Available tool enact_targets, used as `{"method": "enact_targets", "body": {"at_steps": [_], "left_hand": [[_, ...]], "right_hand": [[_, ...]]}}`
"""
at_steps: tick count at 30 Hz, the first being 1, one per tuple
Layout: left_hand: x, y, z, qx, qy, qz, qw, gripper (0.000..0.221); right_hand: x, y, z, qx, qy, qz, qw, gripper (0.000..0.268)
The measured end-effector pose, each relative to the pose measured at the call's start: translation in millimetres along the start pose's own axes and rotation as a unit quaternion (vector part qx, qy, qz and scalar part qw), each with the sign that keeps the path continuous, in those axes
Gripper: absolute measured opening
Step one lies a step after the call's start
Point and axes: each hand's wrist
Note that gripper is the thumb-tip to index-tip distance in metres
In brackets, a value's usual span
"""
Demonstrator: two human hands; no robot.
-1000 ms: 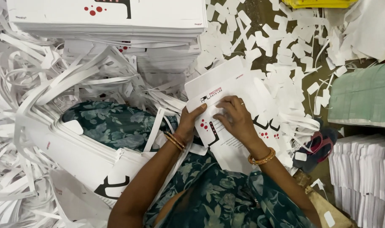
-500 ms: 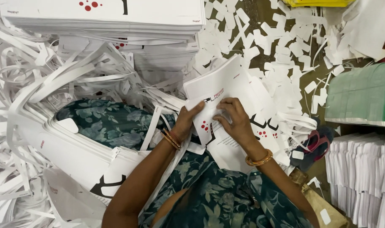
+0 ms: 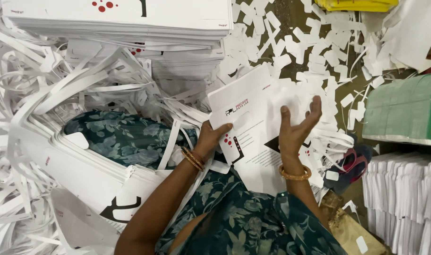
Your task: Removing paper scrap and excess trimmings from a stack of printed laboratory report folders.
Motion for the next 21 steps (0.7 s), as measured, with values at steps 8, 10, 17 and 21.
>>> {"method": "enact_targets", "body": {"at_steps": [8, 10, 17, 21], "left_hand": [[13.3, -8.3, 3.7, 0.028, 0.074, -0.017, 0.997, 0.04], [8.7, -4.4, 2.2, 0.035, 0.06, 0.008, 0.998, 0.039], [6.4, -1.8, -2.8, 0.064, 0.034, 0.007, 0.997, 0.049], [10.7, -0.8, -1.3, 0.084, 0.009, -0.001, 0.996, 0.049]], "right_hand": [[-7.0, 59.2, -27.3, 0.2, -0.172, -0.19, 0.946, 0.039], [8.6, 55.7, -22.9, 0.217, -0.135, -0.126, 0.959, 0.044], [17.1, 47.3, -18.0, 0.251, -0.049, -0.099, 0.962, 0.06], [17.1, 49.3, -20.7, 0.275, -0.048, -0.127, 0.952, 0.051]]}}
Point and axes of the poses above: each hand's wrist, its own y-axis away from the middle knuckle, its own z-axis out of the back of the hand, x = y × z, and after that the axes turned 6 degrees about x, right-handed
